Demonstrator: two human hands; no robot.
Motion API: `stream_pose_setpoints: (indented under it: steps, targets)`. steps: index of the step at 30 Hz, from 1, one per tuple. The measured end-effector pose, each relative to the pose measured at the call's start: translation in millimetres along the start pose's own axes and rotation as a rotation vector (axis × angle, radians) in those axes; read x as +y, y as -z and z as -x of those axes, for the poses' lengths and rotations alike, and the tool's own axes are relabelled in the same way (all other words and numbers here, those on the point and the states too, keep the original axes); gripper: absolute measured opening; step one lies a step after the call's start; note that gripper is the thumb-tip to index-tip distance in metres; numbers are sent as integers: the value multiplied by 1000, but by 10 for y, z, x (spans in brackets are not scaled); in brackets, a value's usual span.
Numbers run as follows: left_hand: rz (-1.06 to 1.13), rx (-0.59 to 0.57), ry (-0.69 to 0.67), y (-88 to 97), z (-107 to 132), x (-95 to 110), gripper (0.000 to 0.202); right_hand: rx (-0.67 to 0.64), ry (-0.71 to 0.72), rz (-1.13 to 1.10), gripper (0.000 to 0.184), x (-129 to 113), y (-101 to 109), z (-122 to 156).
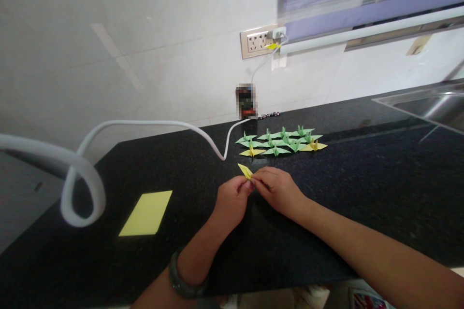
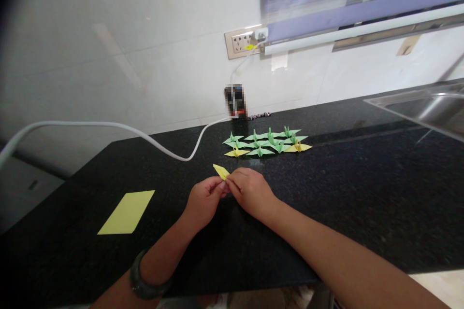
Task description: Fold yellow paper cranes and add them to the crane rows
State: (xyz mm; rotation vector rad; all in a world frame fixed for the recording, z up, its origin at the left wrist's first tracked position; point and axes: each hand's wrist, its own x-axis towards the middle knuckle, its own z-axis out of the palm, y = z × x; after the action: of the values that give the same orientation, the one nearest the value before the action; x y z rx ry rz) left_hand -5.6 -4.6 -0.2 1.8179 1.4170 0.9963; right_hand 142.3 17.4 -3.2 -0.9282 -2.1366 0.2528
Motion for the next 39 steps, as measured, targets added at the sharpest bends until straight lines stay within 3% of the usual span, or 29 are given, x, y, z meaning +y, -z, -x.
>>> stream_pose_setpoints:
  steps: [9,17,21,27,34,39]
  targets:
    - [-368,23,-137,28,16,86,24,-60,-42,0,16,-14,1,-12]
    - [-535,51,-195,-11,30,107,20,-22,-84,-11,12,-36,-15,5]
    - [-556,50,-195,-25,31,113,18,39,-190,-48,7,-39,-50,16]
    - [-453,112,-236,8,27,129,21,51,-316,-386,9,27,-60,-12]
    - [-68,262,-188,53,7,59,14,-63,-338,-754,9,109,-8,-55]
    - [144,188,-137,48,-5,41,9,-119,-372,-901,13,115,-10,-53]
